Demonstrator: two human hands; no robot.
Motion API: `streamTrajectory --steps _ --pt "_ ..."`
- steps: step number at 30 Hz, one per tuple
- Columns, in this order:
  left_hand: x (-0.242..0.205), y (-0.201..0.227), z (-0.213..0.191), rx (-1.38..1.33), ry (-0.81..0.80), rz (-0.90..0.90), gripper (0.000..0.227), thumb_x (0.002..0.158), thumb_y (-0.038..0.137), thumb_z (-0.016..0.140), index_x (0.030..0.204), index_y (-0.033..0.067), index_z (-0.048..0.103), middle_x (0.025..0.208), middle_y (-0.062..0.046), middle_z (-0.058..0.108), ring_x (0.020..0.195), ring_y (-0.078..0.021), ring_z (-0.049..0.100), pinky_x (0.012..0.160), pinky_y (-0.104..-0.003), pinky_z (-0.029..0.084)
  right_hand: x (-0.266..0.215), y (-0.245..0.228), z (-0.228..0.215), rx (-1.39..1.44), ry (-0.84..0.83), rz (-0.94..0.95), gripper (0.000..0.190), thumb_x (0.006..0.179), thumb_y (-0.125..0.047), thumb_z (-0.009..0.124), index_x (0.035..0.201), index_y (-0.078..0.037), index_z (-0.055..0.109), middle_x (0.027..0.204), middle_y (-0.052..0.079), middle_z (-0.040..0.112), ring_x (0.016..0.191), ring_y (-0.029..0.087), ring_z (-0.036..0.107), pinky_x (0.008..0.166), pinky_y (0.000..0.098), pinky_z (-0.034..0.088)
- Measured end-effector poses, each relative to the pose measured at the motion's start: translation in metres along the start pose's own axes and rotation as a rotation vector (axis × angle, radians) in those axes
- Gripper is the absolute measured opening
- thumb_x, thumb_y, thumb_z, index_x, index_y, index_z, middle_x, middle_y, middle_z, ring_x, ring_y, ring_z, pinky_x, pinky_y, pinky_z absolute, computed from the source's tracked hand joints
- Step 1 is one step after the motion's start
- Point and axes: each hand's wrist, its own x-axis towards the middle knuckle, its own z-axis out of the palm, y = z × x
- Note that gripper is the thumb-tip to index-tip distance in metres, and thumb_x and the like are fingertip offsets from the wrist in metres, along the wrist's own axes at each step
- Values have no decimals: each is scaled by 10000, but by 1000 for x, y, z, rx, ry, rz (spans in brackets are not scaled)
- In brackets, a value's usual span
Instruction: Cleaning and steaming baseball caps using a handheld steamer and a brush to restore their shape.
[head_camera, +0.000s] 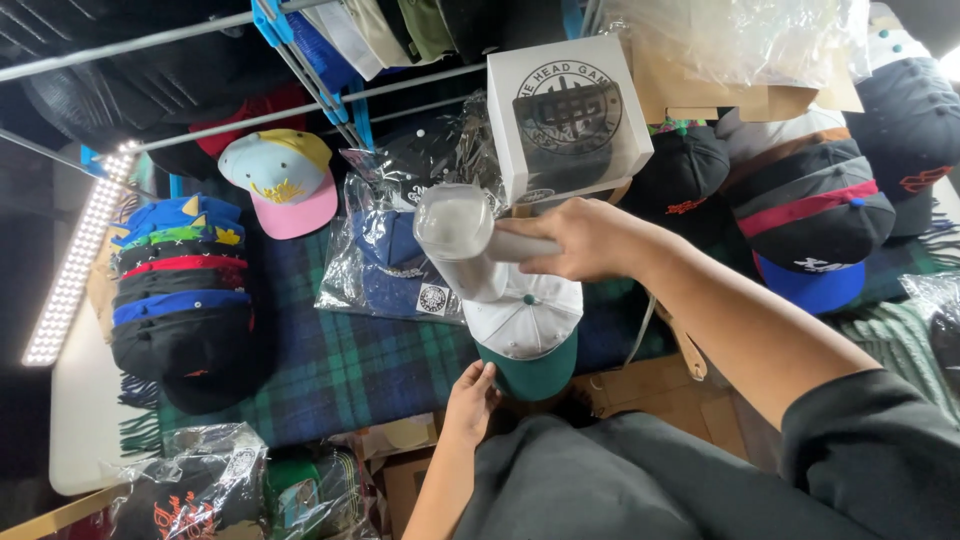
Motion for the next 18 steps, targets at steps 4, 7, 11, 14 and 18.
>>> streamTrajectory --steps 4,7,11,14,18 --pt "1 -6 0 -35 15 0 118 993 181 697 1077 99 706 823 35 552 804 -123 574 821 -293 499 16 15 11 -167 35 16 617 923 -524 626 1488 -284 566 1100 142 767 1029 357 728 885 471 583" --pt "6 -10 -2 -42 22 7 123 992 183 701 1085 102 707 826 34 561 801 -126 582 809 -289 499 -1 2 -11 -102 16 27 638 881 -515 663 1474 -296 577 1158 156 746 1055 370 714 894 464 582" --pt "14 -16 -8 -30 13 5 137 993 191 701 1102 109 706 836 32 575 802 -124 594 804 -288 506 -20 32 1 26 78 134 636 881 -532 662 1469 -306 579 1242 116 737 1128 347 699 902 447 587" --pt "8 -11 -4 -38 21 0 146 997 187 697 1114 99 702 840 35 564 802 -121 597 789 -283 509 -15 88 17 -5 117 124 672 886 -568 667 1509 -365 521 1243 80 729 1143 301 681 923 440 592" --pt "21 -19 -14 -20 7 -17 143 1003 199 690 1114 110 704 840 34 580 806 -121 611 821 -293 504 -56 107 30 190 259 141 598 858 -358 766 1426 -233 631 875 182 770 656 270 755 637 410 620"
